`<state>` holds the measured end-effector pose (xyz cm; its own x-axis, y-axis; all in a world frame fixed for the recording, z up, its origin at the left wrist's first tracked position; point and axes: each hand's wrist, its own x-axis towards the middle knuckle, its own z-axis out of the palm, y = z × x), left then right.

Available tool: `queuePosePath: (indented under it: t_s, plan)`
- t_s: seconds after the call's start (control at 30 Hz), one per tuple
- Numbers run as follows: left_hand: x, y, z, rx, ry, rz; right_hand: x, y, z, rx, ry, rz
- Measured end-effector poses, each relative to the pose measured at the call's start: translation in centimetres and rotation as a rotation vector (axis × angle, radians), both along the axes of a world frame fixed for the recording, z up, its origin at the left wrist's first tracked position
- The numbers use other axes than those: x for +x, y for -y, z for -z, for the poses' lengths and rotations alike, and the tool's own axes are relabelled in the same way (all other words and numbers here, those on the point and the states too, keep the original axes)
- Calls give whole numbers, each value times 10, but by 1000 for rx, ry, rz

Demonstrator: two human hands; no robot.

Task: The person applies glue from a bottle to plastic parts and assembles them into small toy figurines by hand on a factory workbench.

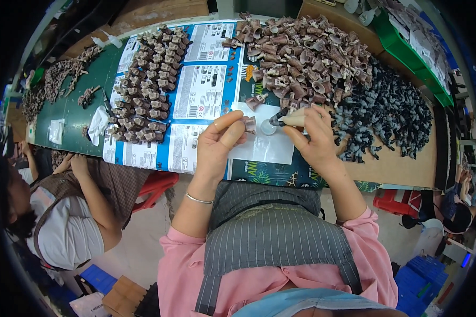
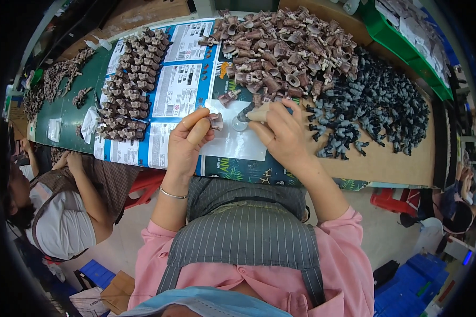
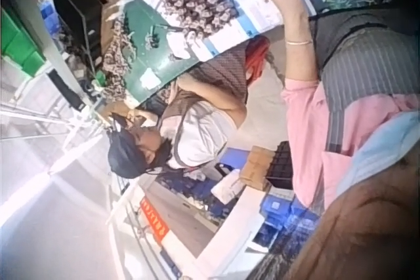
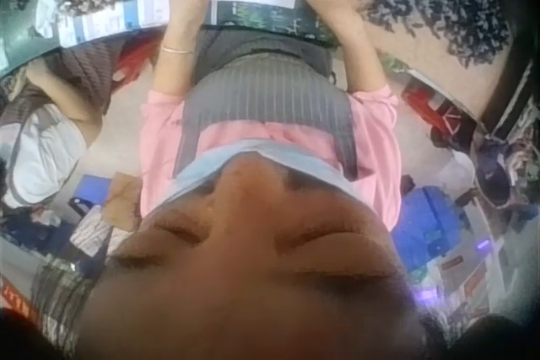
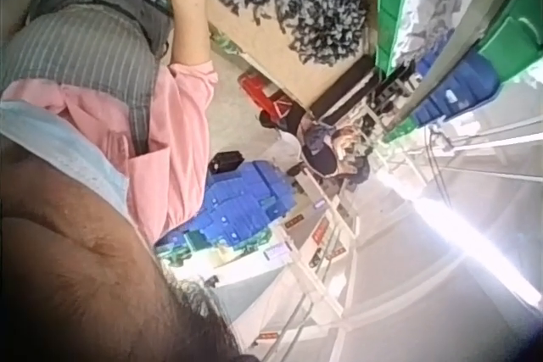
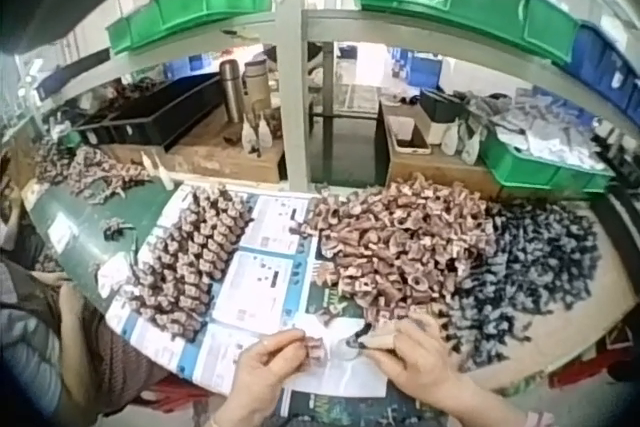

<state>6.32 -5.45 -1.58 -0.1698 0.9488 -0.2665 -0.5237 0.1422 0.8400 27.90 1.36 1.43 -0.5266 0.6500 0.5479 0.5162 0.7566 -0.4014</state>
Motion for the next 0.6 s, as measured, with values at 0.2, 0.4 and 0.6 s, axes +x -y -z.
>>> queuePosePath:
  t_s: [0.2, 0.4, 0.6]
  plan:
    - [6, -1, -8, 12, 38, 23, -13, 4, -13, -113, -174, -122]
    - [6, 3, -7, 28, 470, 58, -41, 8, -9, -82, -267, -178]
    - [-21, 9, -4, 105, 78, -70, -71, 16, 2, -109, -262, -168]
